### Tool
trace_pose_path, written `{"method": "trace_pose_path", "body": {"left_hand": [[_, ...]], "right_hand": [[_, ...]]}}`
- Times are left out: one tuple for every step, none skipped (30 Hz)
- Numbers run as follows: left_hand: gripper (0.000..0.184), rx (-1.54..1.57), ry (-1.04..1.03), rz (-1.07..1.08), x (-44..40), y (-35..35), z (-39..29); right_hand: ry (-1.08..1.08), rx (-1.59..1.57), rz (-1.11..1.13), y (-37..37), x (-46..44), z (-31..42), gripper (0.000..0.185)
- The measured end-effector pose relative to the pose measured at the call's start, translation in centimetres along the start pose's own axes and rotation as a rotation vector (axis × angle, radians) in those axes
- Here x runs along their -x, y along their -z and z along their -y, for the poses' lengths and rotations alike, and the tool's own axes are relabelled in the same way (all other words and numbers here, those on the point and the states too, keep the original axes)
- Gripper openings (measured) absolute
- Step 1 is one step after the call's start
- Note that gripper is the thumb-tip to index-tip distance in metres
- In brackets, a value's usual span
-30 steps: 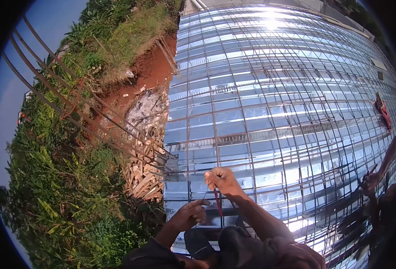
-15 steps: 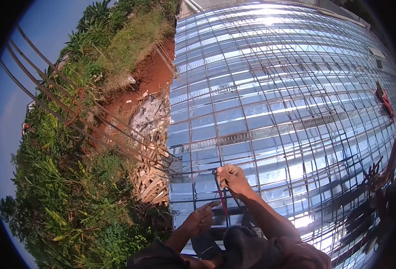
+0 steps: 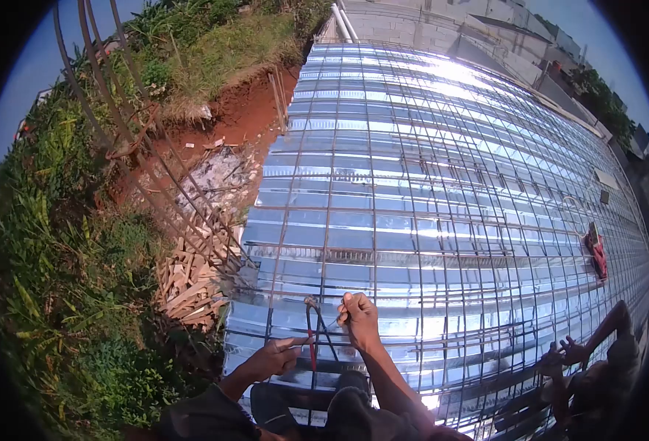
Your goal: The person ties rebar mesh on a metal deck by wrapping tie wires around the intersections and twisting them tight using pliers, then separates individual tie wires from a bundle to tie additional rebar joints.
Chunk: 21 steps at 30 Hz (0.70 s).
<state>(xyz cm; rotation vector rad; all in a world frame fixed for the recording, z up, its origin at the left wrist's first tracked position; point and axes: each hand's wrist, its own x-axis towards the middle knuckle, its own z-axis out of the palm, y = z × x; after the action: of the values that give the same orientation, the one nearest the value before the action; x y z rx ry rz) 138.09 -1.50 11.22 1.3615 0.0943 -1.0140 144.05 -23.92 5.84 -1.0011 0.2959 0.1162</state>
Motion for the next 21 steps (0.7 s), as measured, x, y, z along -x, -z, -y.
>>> {"method": "trace_pose_path", "body": {"left_hand": [[0.038, -0.042, 0.008, 0.016, -0.1, 0.1, 0.1], [0.039, -0.036, -0.033, 0.047, -0.4, 0.5, 1.0], [0.039, -0.032, -0.048, 0.044, -0.4, 0.4, 1.2], [0.038, -0.024, -0.042, 0.017, -0.4, 0.4, 1.3], [0.037, -0.031, -0.025, 0.009, -0.5, 0.3, 1.3], [0.036, -0.036, -0.033, -0.015, -0.7, 0.4, 1.7], [0.035, -0.083, -0.019, -0.082, -0.9, 0.3, 1.8], [0.034, -0.142, -0.010, -0.130, -1.2, 0.3, 1.9], [0.034, -0.132, -0.023, -0.152, -1.6, 0.7, 2.7], [0.033, -0.108, -0.033, -0.180, -2.1, 1.3, 3.5], [0.030, -0.169, -0.061, -0.174, -2.2, 1.3, 3.6], [0.029, -0.212, -0.096, -0.192, -2.2, 1.5, 4.0], [0.029, -0.223, -0.092, -0.153, -2.2, 2.6, 5.3], [0.029, -0.424, -0.102, -0.115, -2.0, 4.2, 7.0], [0.032, -0.623, -0.119, -0.083, -2.2, 4.7, 7.6], [0.041, -0.539, 0.105, -0.120, -0.8, 2.3, 3.9], [0.041, -0.544, 0.102, -0.109, -1.0, 1.5, 3.0], [0.041, -0.540, 0.100, -0.065, -0.9, 1.1, 2.6], [0.042, -0.531, 0.103, -0.037, -0.5, 0.9, 2.3], [0.042, -0.529, 0.107, -0.057, -0.4, 0.5, 1.7], [0.042, -0.636, 0.163, -0.068, -0.7, 0.0, 1.2]], "right_hand": [[-0.003, -0.041, -0.021, 0.2, -0.1, 0.2, 0.028], [0.032, -0.025, -0.048, 1.1, -0.7, -0.2, 0.028], [0.023, -0.060, -0.037, 1.2, -0.7, 0.2, 0.028], [0.008, -0.031, -0.026, 1.0, -0.7, 0.4, 0.029], [0.003, -0.012, -0.037, 1.0, -0.3, 0.6, 0.029], [0.022, 0.013, -0.055, 0.8, -0.2, 0.4, 0.029], [0.006, 0.051, -0.072, 0.7, 0.0, 0.3, 0.029], [0.020, 0.044, -0.026, 0.4, 0.5, 0.7, 0.029], [0.108, 0.119, -0.009, 0.9, -0.1, -0.4, 0.030], [0.112, 0.128, -0.011, 0.5, 0.2, -0.1, 0.031], [0.121, 0.149, -0.019, 0.2, 0.3, 0.2, 0.032], [0.125, 0.152, -0.041, -0.2, 0.5, 0.8, 0.033], [0.119, 0.139, -0.041, 0.1, 0.4, 0.9, 0.030], [0.135, 0.128, -0.054, 0.3, 0.2, 1.0, 0.030], [0.153, 0.120, -0.059, 0.8, 0.0, 1.2, 0.030], [0.162, 0.124, -0.074, 1.6, 0.1, 1.6, 0.030], [0.179, 0.132, -0.104, 2.4, 0.0, 1.9, 0.030], [0.188, 0.138, -0.126, 2.8, 0.0, 1.9, 0.029], [0.180, 0.133, -0.114, 3.3, 0.2, 1.9, 0.029], [0.184, 0.135, -0.161, 4.1, 0.6, 2.3, 0.029], [0.196, 0.141, -0.212, 5.0, 0.7, 2.8, 0.029]]}}
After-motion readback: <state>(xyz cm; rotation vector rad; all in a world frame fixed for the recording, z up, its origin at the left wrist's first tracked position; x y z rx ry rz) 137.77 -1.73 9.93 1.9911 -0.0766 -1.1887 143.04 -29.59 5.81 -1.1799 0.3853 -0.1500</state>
